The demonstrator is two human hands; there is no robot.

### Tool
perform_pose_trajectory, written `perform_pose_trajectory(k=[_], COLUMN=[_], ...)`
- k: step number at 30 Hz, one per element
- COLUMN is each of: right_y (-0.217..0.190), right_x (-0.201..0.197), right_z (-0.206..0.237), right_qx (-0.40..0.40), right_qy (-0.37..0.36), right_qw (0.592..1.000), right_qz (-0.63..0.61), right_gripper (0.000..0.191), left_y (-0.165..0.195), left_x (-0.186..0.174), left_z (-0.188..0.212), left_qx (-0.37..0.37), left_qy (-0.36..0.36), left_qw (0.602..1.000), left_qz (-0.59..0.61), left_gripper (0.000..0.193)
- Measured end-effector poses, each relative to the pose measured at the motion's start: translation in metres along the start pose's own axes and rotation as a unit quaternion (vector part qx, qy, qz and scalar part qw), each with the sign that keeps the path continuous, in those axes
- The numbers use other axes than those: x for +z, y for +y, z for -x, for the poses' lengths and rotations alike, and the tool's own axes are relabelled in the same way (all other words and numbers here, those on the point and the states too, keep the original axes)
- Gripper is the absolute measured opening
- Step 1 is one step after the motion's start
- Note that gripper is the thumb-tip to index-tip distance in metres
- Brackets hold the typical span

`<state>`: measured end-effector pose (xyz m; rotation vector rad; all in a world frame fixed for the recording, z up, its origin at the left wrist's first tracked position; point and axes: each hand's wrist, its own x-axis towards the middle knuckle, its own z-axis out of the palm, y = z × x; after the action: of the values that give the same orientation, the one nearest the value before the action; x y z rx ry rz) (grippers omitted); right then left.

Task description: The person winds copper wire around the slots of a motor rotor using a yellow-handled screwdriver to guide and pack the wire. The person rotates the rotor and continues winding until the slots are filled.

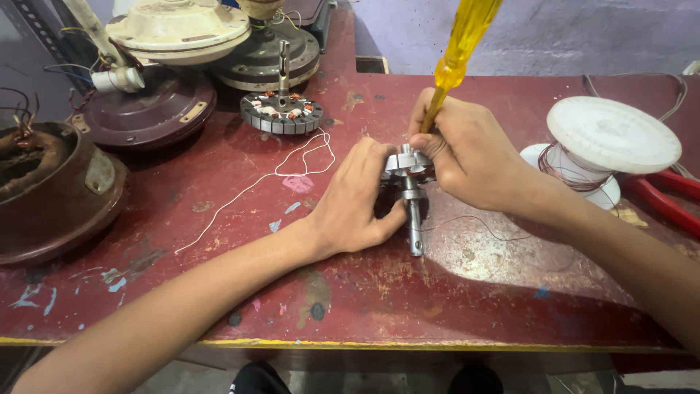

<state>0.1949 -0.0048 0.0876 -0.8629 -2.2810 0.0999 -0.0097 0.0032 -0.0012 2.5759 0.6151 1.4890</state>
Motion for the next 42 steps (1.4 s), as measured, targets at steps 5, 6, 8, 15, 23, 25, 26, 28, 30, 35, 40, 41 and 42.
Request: perform_pose_trajectory(k=[5, 6, 8, 15, 23, 25, 26, 28, 30, 35, 40, 41, 42], right_y=[-0.0026, -0.0031, -0.0035, -0.0037, -0.0022, -0.0014, -0.0012, -0.0011, -0.0017, -0.0036, -0.0063, -0.0066, -0.0066], right_x=[0.0017, 0.0015, -0.0007, -0.0024, 0.0033, 0.0027, 0.0021, 0.0014, 0.0026, 0.0017, -0.0003, -0.0009, -0.0016], right_z=[-0.001, -0.0011, -0.0016, -0.0021, -0.001, -0.0016, -0.002, -0.002, -0.0017, -0.0011, 0.0008, 0.0018, 0.0026], right_qx=[-0.047, -0.058, -0.042, 0.015, -0.037, -0.035, -0.035, -0.028, -0.017, -0.001, -0.017, -0.049, -0.081], right_qy=[0.016, 0.017, 0.007, -0.01, 0.013, 0.012, 0.009, 0.007, 0.008, 0.005, 0.015, 0.021, 0.027], right_qw=[0.999, 0.998, 0.999, 1.0, 0.998, 0.998, 0.999, 0.999, 1.0, 1.0, 0.999, 0.997, 0.994], right_qz=[0.02, 0.033, 0.014, -0.004, 0.053, 0.041, 0.029, 0.019, 0.02, 0.017, 0.037, 0.052, 0.067], right_gripper=[0.011, 0.012, 0.012, 0.007, 0.01, 0.01, 0.009, 0.008, 0.007, 0.007, 0.006, 0.007, 0.009], left_y=[-0.0002, 0.0002, 0.0001, -0.0007, -0.001, -0.0018, -0.0019, -0.0018, -0.0015, -0.0012, -0.0022, -0.0026, -0.0029], left_x=[-0.0012, -0.0009, -0.0015, -0.0012, -0.0012, -0.0017, -0.0018, -0.0011, -0.0016, -0.0011, -0.0012, -0.0012, -0.0011], left_z=[-0.0003, -0.0001, -0.0002, -0.0034, -0.0022, -0.0023, -0.0025, -0.0031, -0.0031, -0.0038, -0.002, -0.0019, -0.0018], left_qx=[0.004, -0.001, 0.014, 0.012, 0.002, 0.005, 0.009, 0.014, 0.013, 0.015, 0.013, 0.011, 0.01], left_qy=[-0.005, -0.005, -0.002, -0.007, -0.006, -0.006, -0.006, -0.006, -0.007, -0.006, -0.01, -0.01, -0.01], left_qw=[1.0, 1.0, 1.0, 1.0, 1.0, 1.0, 1.0, 1.0, 1.0, 1.0, 1.0, 1.0, 1.0], left_qz=[-0.007, -0.007, -0.004, -0.005, -0.004, -0.006, -0.007, -0.008, -0.01, -0.008, -0.005, -0.003, -0.002], left_gripper=[0.059, 0.058, 0.06, 0.06, 0.058, 0.059, 0.059, 0.06, 0.06, 0.06, 0.062, 0.062, 0.062])
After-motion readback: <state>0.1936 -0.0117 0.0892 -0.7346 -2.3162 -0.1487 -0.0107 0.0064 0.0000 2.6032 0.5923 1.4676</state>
